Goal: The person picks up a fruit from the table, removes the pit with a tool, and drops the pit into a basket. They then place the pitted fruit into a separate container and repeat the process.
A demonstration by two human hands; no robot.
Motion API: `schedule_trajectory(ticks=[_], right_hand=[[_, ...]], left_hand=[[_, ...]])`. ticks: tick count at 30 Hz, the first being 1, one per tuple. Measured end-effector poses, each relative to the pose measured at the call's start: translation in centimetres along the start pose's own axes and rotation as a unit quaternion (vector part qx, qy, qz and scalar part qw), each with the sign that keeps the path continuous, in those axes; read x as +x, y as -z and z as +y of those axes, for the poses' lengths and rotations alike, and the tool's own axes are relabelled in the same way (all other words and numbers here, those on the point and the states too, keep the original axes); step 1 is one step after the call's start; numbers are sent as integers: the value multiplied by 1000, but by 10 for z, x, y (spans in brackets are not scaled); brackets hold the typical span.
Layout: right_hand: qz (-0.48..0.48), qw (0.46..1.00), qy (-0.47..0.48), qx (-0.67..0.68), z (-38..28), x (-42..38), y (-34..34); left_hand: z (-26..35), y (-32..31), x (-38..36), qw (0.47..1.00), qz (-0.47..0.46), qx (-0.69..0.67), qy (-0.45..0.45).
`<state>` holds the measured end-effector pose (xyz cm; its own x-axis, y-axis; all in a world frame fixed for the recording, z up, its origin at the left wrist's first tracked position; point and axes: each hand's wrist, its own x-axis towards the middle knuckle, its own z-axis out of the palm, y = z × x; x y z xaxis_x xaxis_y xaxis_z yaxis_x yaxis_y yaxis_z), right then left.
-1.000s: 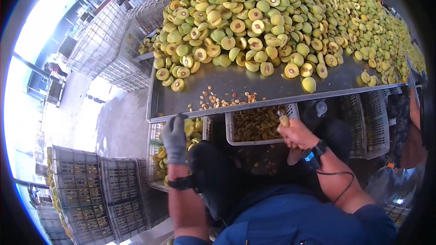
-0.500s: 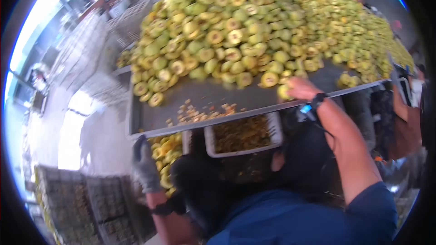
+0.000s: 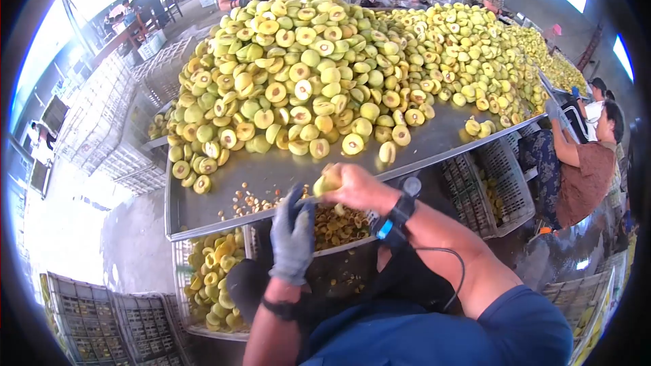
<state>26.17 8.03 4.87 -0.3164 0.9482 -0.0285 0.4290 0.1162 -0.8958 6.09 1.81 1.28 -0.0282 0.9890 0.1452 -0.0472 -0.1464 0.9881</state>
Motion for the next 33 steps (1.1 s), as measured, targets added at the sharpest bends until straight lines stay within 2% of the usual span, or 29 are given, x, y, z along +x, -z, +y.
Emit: schedule_trajectory(ticks=[1,2,4,6,7,8,10,11,14,18,19,21,23,24,26,27,30,31,33], right_hand=[[-1,992,118,45,-17,-3,-22],[-113,964,-18,238,-35,-19,-29],[-155,914,-50,372,-29,-33,-46],[-72,922,-92,369,-25,-52,-52],[-55,962,-33,265,-8,-56,-57],[-36,987,26,157,5,-59,-62],[-60,997,20,48,1,-73,-66],[-71,997,17,-8,-1,-79,-66],[-74,997,13,10,-6,-77,-69],[-104,994,16,-19,6,-71,-86],[-128,991,16,29,3,-73,-85],[-173,976,17,128,-4,-78,-84],[-148,980,57,117,24,-75,-105],[-136,981,78,112,21,-73,-109],[-214,945,-110,223,19,-75,-103],[-251,906,-204,273,13,-78,-98],[-277,804,-312,423,11,-80,-99],[-277,830,-279,395,6,-81,-96],[-281,838,-277,376,1,-79,-94]], left_hand=[[-11,-8,2,1000,20,10,3],[-21,-10,3,999,41,19,4],[-24,7,1,961,13,247,-124],[-17,10,-9,964,30,230,-132],[-10,11,-14,965,39,221,-136],[-11,14,-16,953,33,242,-181],[-7,15,-16,996,25,68,-58],[-4,14,-16,1000,22,-3,-8],[9,8,-18,977,34,-177,113],[-5,6,-28,994,81,66,-23],[-12,6,-29,987,93,121,-54],[-18,6,-35,979,113,155,-65],[-5,-4,-40,984,135,113,-27],[-5,-4,-42,980,136,141,-47],[-6,-3,-42,967,137,196,-89],[-11,-3,-40,979,135,144,-44],[-17,6,-42,976,119,174,-55],[-20,7,-40,974,109,184,-71],[-22,8,-39,976,95,180,-72]])
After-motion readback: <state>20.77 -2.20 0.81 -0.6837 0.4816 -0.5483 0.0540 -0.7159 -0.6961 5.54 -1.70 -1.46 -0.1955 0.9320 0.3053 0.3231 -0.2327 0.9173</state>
